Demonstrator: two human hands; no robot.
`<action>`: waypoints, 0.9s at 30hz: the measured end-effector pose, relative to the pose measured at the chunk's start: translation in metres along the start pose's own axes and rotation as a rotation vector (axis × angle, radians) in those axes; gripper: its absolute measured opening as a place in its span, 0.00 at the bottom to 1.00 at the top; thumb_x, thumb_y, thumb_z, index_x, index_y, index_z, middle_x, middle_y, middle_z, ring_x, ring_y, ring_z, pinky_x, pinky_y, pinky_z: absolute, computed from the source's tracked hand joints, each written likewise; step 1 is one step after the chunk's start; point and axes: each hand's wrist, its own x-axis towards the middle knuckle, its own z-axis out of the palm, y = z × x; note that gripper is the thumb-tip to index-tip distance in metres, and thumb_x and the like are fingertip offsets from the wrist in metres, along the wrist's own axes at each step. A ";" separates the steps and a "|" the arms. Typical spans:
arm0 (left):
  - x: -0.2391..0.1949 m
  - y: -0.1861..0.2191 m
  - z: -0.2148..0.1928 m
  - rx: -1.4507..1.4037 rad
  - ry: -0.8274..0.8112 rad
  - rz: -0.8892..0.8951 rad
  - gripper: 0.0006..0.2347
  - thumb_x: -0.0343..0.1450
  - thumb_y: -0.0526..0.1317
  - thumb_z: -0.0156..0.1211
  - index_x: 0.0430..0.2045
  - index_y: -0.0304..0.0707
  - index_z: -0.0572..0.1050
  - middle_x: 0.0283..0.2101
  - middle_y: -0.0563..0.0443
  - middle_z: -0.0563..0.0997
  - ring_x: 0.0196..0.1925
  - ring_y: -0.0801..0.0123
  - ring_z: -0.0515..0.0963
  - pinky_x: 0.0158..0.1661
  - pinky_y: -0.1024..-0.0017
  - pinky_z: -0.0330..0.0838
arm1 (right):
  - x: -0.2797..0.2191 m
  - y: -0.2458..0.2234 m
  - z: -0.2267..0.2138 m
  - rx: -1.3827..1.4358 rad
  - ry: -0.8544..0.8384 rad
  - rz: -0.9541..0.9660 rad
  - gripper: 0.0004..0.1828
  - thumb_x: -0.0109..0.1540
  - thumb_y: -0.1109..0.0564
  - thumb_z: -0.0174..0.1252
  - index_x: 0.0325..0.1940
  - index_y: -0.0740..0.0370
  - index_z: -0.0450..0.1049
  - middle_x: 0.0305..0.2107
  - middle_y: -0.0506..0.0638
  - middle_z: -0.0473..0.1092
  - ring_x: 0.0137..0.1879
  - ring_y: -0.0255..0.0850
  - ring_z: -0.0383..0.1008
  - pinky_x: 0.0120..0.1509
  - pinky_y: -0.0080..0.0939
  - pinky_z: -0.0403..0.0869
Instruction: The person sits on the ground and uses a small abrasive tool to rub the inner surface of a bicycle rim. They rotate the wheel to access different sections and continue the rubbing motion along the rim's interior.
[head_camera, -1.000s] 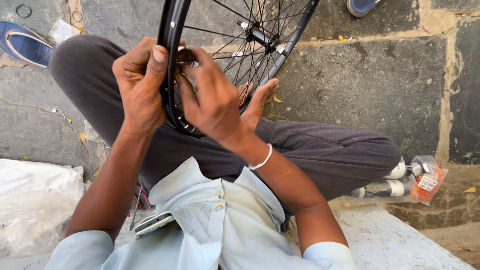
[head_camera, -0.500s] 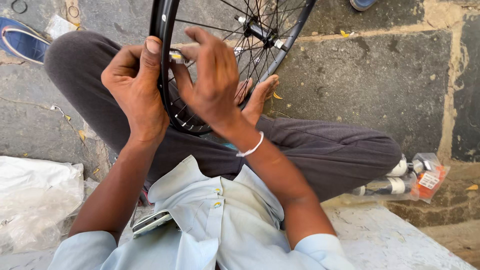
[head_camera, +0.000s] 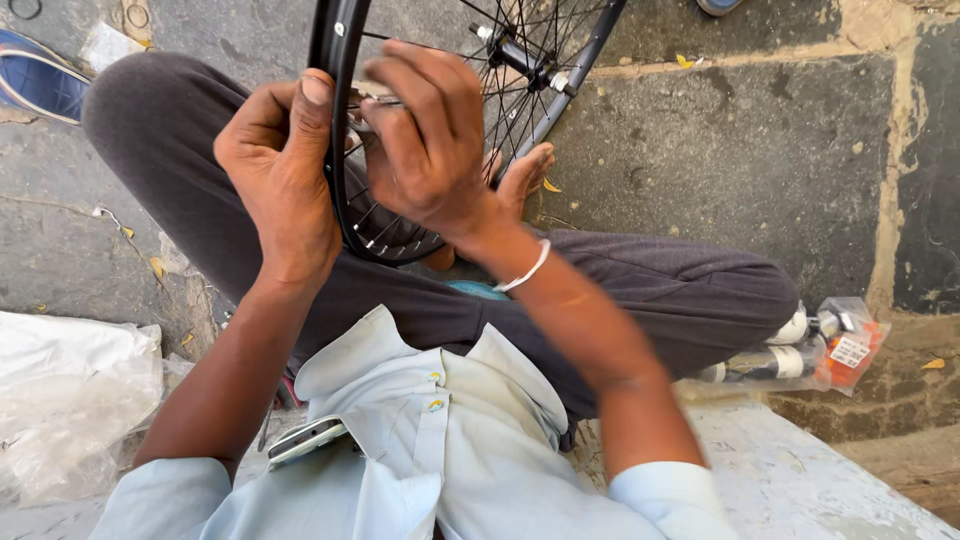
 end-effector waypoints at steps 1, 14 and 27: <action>0.002 0.001 -0.001 -0.012 -0.054 0.023 0.12 0.81 0.41 0.64 0.36 0.27 0.79 0.33 0.58 0.75 0.32 0.82 0.68 0.36 0.82 0.61 | -0.006 -0.015 0.005 -0.019 0.013 0.102 0.12 0.63 0.67 0.59 0.50 0.66 0.68 0.50 0.63 0.71 0.61 0.59 0.71 0.69 0.59 0.68; 0.012 0.009 0.001 -0.015 -0.095 0.118 0.16 0.83 0.42 0.61 0.28 0.30 0.69 0.29 0.59 0.70 0.32 0.82 0.63 0.36 0.78 0.56 | 0.026 0.008 -0.016 0.329 -0.389 0.272 0.14 0.59 0.64 0.64 0.47 0.65 0.70 0.38 0.54 0.74 0.47 0.50 0.76 0.63 0.56 0.73; 0.004 -0.002 -0.010 0.223 -0.097 0.239 0.22 0.85 0.43 0.58 0.22 0.32 0.61 0.24 0.60 0.60 0.27 0.81 0.55 0.30 0.76 0.50 | -0.023 -0.010 -0.017 0.357 -0.030 0.547 0.17 0.68 0.58 0.64 0.59 0.65 0.73 0.48 0.53 0.76 0.58 0.43 0.78 0.75 0.42 0.67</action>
